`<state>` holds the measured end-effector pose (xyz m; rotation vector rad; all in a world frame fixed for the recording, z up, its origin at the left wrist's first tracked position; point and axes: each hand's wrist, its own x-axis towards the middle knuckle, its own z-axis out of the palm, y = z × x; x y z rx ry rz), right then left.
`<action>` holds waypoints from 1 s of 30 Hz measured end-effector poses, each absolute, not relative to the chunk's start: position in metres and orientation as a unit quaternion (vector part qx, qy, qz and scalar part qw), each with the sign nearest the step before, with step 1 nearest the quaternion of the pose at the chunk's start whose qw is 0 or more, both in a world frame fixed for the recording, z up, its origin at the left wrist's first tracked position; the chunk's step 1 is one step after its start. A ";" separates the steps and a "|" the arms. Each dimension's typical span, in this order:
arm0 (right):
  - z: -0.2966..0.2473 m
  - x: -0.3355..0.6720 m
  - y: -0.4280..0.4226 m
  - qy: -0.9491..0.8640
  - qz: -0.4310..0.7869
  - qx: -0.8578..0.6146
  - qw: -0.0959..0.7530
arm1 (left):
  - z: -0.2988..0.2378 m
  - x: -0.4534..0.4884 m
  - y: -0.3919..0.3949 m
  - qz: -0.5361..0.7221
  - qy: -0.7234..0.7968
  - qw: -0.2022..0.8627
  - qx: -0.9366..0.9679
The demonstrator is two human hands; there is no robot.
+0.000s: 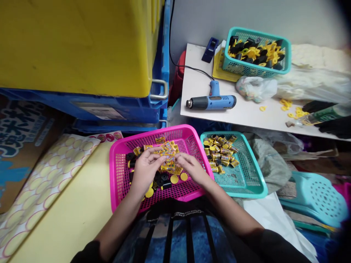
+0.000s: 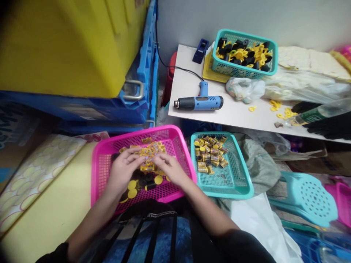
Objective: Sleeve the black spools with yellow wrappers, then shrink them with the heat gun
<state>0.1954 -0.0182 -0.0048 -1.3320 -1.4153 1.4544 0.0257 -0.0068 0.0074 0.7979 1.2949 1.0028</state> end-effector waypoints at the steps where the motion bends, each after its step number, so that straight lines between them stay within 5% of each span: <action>1: -0.006 0.192 -0.017 -0.524 0.592 -0.510 0.339 | 0.007 0.026 -0.007 0.438 0.566 0.606 0.347; 6: -0.010 0.178 -0.010 -0.442 0.625 -0.517 0.384 | 0.009 0.022 -0.008 0.409 0.552 0.619 0.381; 12: 0.011 0.183 0.008 -0.567 0.595 -0.449 0.351 | 0.028 0.000 0.007 0.285 0.521 0.589 0.548; 19: 0.007 0.175 0.008 -0.526 0.645 -0.431 0.350 | 0.033 -0.009 0.014 0.327 0.531 0.572 0.533; 24: 0.002 0.165 0.003 -0.433 0.638 -0.444 0.456 | 0.018 0.004 0.006 0.380 0.537 0.595 0.462; 30: 0.001 0.166 0.005 -0.414 0.678 -0.420 0.440 | 0.019 0.006 0.008 0.338 0.540 0.615 0.465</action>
